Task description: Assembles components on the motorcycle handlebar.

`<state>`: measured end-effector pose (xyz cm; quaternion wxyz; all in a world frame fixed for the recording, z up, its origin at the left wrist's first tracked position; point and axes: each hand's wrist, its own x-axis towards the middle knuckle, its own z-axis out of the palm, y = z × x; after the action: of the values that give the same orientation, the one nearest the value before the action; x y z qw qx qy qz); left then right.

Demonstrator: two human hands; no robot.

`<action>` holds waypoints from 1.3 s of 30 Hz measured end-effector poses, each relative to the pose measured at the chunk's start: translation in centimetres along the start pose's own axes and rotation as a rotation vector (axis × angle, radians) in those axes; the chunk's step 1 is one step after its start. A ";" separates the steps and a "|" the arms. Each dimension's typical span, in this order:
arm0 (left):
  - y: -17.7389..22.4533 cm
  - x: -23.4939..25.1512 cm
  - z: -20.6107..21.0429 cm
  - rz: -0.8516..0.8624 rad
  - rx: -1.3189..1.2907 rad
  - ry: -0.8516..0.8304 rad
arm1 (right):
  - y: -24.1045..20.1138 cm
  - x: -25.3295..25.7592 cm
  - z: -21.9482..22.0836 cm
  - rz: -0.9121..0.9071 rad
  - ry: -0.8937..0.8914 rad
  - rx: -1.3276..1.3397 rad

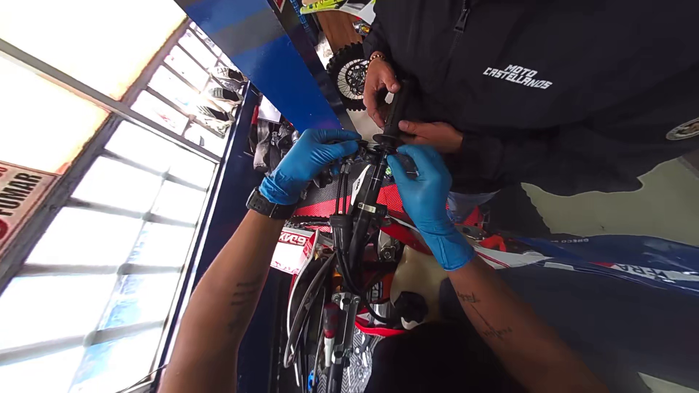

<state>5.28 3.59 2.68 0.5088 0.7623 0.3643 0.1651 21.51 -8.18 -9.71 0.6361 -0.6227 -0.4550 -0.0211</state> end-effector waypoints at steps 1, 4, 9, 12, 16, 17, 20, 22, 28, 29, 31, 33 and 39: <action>0.1 -0.1 0.0 -0.007 0.013 0.003 | -0.1 0.6 -0.4 -0.087 -0.045 -0.064; 0.3 -0.2 -0.2 -0.011 0.023 0.005 | -0.5 2.8 -1.0 -0.224 -0.212 -0.188; 0.7 -0.5 -0.1 -0.020 0.025 0.018 | -1.7 4.7 -1.7 -0.304 -0.402 -0.338; 0.9 -0.6 -0.1 -0.032 0.018 0.018 | -2.4 5.5 -1.6 -0.389 -0.481 -0.472; 1.1 -0.6 -0.2 -0.058 0.027 0.002 | -2.3 5.7 -1.1 -0.506 -0.481 -0.585; 1.2 -0.5 -0.2 -0.068 0.025 0.000 | -2.0 5.5 -1.0 -0.514 -0.446 -0.570; 1.3 -0.4 -0.1 -0.094 0.039 -0.008 | -0.7 4.7 -0.5 -0.483 -0.333 -0.474; 1.2 -0.3 -0.1 -0.081 0.053 -0.020 | 0.1 3.9 0.1 -0.451 -0.258 -0.401; -0.1 0.0 -0.9 -0.014 -0.029 -0.098 | 0.5 3.0 0.4 -0.361 -0.198 -0.255; -0.2 0.1 -0.8 -0.014 -0.049 -0.101 | 0.5 2.8 0.5 -0.358 -0.176 -0.249; -0.6 0.1 -0.7 -0.013 -0.089 -0.100 | 0.7 2.4 0.8 -0.349 -0.132 -0.232; -1.6 0.1 -0.4 -0.006 -0.119 -0.090 | 0.9 2.2 1.1 -0.341 -0.098 -0.196; -3.7 0.1 0.9 0.012 -0.228 -0.071 | 1.5 1.6 1.4 -0.304 -0.056 -0.032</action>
<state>4.43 3.90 -1.04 0.6038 0.7069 0.3204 0.1815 22.60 -5.81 -10.17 0.6025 -0.5571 -0.5614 -0.1071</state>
